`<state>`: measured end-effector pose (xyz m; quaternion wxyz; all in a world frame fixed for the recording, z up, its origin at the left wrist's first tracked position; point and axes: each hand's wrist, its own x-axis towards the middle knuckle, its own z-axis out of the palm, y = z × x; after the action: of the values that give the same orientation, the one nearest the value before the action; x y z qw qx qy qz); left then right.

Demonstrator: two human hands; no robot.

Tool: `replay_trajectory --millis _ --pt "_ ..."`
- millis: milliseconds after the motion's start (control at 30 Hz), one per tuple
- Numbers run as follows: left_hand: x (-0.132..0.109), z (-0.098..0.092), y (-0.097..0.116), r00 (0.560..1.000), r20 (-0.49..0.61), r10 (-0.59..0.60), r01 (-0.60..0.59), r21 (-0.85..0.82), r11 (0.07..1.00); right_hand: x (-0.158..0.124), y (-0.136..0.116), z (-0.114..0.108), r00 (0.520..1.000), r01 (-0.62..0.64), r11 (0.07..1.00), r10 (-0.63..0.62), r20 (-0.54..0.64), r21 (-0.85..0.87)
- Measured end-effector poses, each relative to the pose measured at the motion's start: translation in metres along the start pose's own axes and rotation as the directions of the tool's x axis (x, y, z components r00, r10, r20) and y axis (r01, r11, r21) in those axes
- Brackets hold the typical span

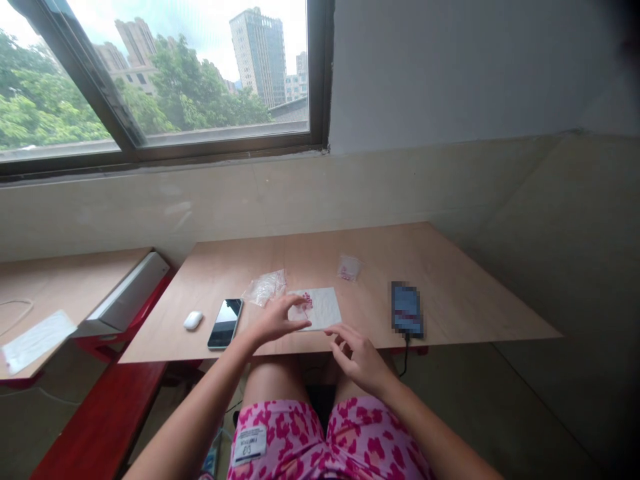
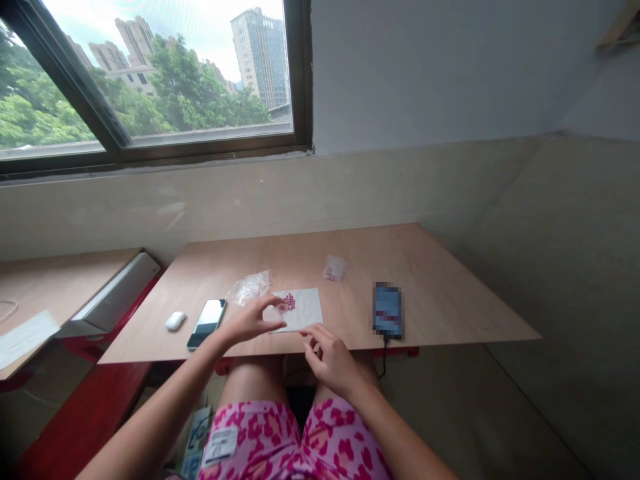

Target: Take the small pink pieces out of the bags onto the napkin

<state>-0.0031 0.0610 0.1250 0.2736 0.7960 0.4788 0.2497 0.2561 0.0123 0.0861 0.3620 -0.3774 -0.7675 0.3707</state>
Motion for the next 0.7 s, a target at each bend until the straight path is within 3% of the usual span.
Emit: replay_trajectory --millis 100,267,433,700 --pt "-0.025 0.026 0.023 0.997 0.074 -0.015 0.027 -0.162 0.986 -0.004 -0.015 -0.002 0.996 0.070 0.997 -0.068 -0.050 0.037" --pt "-0.052 0.048 0.041 0.984 0.166 -0.066 0.131 -0.421 0.897 -0.014 -0.021 0.004 0.974 0.201 0.979 -0.202 0.104 0.023" --pt "-0.069 0.055 0.048 0.978 0.193 -0.080 0.158 -0.435 0.886 -0.020 -0.025 0.014 0.949 0.236 0.972 -0.226 0.222 -0.020" --pt "-0.076 0.054 0.028 0.962 0.224 -0.154 0.236 -0.410 0.881 -0.018 -0.019 0.017 0.969 0.153 0.987 -0.140 0.204 -0.047"
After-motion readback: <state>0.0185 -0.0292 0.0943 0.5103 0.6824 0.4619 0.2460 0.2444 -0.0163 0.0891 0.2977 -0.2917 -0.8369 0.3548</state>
